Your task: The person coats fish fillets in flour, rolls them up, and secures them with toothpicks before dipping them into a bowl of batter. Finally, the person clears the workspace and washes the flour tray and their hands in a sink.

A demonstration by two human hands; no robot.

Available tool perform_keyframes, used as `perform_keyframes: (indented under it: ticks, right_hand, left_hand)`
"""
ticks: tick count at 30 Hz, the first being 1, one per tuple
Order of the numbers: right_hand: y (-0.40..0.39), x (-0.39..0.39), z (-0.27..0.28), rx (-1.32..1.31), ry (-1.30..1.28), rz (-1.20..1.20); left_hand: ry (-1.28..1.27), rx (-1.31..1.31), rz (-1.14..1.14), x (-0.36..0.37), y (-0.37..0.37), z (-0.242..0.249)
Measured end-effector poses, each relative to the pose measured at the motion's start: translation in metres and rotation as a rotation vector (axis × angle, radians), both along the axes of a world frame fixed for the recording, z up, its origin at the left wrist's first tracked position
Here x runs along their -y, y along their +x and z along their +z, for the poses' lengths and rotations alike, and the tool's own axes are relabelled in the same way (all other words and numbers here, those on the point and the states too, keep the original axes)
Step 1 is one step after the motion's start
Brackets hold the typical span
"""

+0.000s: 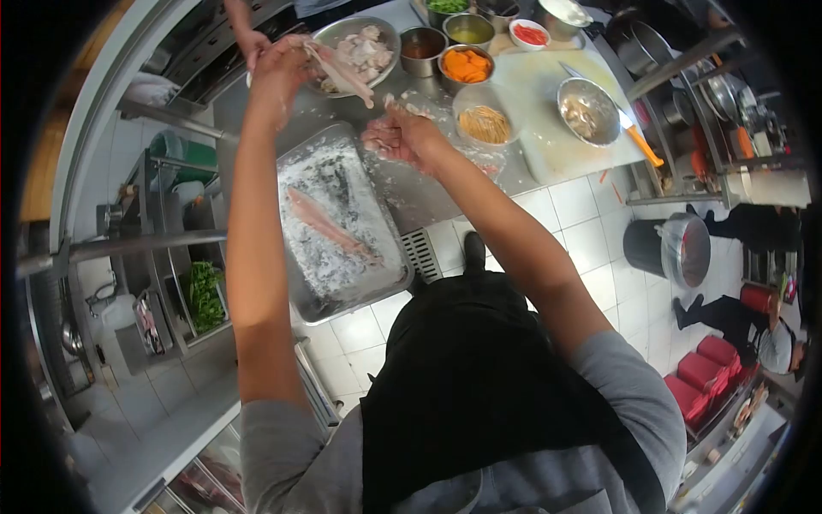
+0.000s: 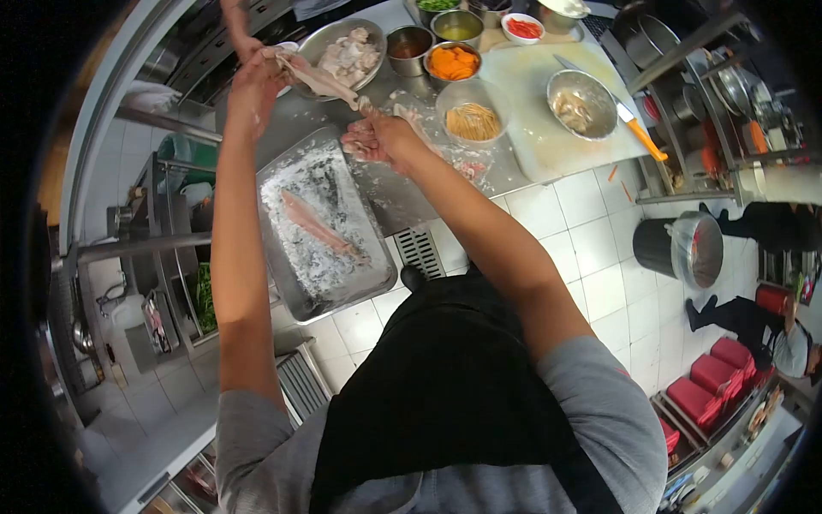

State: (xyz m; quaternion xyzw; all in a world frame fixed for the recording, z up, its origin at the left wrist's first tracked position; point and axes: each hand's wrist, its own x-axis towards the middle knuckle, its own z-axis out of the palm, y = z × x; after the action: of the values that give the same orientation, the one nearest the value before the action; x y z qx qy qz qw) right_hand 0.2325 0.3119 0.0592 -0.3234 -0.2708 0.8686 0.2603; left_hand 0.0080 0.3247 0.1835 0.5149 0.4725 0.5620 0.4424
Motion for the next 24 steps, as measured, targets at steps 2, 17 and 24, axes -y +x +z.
perform_keyframes:
  ticks: [2, 17, 24]
  right_hand:
    - [-0.018, -0.007, 0.013, -0.025, -0.051, 0.051]
    - [-0.05, 0.065, 0.105, -0.107, 0.425, 0.419]
    - [-0.086, 0.085, 0.105, -0.137, 0.719, 0.489]
  left_hand:
    - [0.102, -0.165, -0.015, 0.047, 0.016, 0.01]
    - [0.114, -0.131, 0.59, 0.256, 0.066, -0.053]
    - [-0.146, 0.128, 0.378, 0.263, 0.044, -0.055]
